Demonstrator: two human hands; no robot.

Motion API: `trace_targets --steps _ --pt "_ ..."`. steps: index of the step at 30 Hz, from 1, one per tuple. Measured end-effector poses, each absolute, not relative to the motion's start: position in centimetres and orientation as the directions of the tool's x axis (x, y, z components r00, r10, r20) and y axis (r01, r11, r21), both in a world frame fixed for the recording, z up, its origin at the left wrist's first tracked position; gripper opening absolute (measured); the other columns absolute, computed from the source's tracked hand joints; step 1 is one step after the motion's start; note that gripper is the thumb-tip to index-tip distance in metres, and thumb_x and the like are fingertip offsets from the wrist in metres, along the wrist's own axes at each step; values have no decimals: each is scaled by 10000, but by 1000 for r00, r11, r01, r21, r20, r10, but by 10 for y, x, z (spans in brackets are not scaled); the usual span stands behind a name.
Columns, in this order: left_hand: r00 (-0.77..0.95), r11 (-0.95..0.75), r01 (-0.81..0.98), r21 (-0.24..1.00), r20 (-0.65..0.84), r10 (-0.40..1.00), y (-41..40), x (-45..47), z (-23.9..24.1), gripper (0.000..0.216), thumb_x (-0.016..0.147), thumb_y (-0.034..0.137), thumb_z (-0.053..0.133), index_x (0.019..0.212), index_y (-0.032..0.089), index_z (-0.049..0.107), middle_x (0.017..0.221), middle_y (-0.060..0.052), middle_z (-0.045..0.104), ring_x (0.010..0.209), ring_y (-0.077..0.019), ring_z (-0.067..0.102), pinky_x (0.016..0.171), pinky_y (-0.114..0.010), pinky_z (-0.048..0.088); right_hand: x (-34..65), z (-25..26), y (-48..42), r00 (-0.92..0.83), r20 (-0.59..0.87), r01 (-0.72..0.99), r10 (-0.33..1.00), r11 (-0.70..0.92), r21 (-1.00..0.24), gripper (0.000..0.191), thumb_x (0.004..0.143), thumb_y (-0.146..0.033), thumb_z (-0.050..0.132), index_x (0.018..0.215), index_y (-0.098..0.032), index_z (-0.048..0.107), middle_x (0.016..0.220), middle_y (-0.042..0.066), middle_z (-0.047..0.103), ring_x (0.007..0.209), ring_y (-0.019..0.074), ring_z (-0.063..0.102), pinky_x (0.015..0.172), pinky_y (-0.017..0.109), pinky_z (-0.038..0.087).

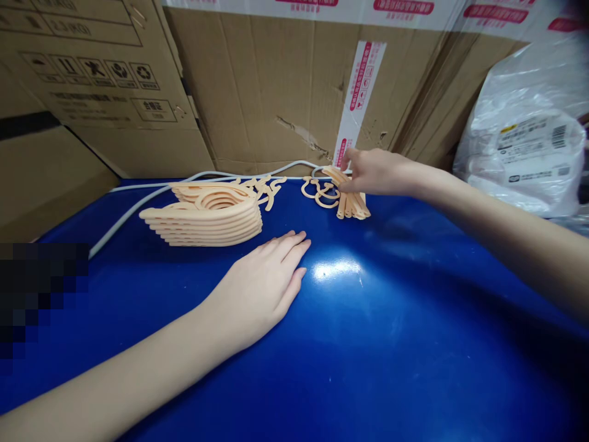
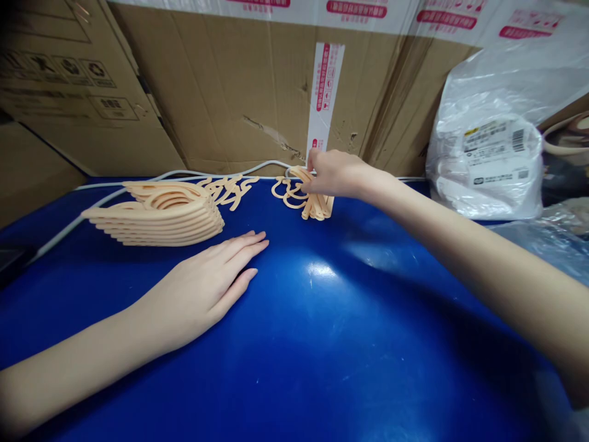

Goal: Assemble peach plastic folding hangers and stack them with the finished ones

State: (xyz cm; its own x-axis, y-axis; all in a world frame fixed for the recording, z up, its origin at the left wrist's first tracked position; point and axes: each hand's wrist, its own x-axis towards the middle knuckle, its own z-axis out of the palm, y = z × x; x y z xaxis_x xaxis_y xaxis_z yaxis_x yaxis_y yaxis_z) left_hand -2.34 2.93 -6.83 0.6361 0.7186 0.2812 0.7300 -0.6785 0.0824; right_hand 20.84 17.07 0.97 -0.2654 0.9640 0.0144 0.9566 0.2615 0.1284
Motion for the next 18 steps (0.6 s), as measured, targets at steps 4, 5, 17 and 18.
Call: trace_targets --steps 4,5,17,18 --pt "579 -634 748 196 275 768 28 -24 -67 494 1033 278 378 1490 91 403 1526 -145 491 1386 -271 500 1121 -446 468 213 9 130 -505 42 863 862 504 42 502 824 -400 654 1279 -197 592 892 49 750 769 239 674 610 311 396" --pt "554 -619 751 230 290 780 27 -24 -67 528 1029 290 399 1517 95 348 1549 -146 454 1402 -266 478 1122 -435 466 213 7 118 -545 30 838 838 544 41 406 823 -388 653 1189 -211 642 847 32 740 723 219 660 592 305 378" --pt "580 -699 662 269 408 705 25 -24 -55 114 962 280 604 1022 190 642 1008 -16 677 952 -218 582 831 -370 448 206 -25 49 -814 104 559 572 819 -127 259 890 -252 597 1105 -161 709 887 41 674 780 185 638 669 306 439" --pt "582 -699 662 271 402 707 25 -23 -55 93 953 273 617 990 193 647 980 -8 678 934 -215 573 819 -367 437 207 -26 48 -822 117 546 557 830 -115 258 901 -255 592 1109 -155 708 880 42 664 782 186 630 675 309 440"
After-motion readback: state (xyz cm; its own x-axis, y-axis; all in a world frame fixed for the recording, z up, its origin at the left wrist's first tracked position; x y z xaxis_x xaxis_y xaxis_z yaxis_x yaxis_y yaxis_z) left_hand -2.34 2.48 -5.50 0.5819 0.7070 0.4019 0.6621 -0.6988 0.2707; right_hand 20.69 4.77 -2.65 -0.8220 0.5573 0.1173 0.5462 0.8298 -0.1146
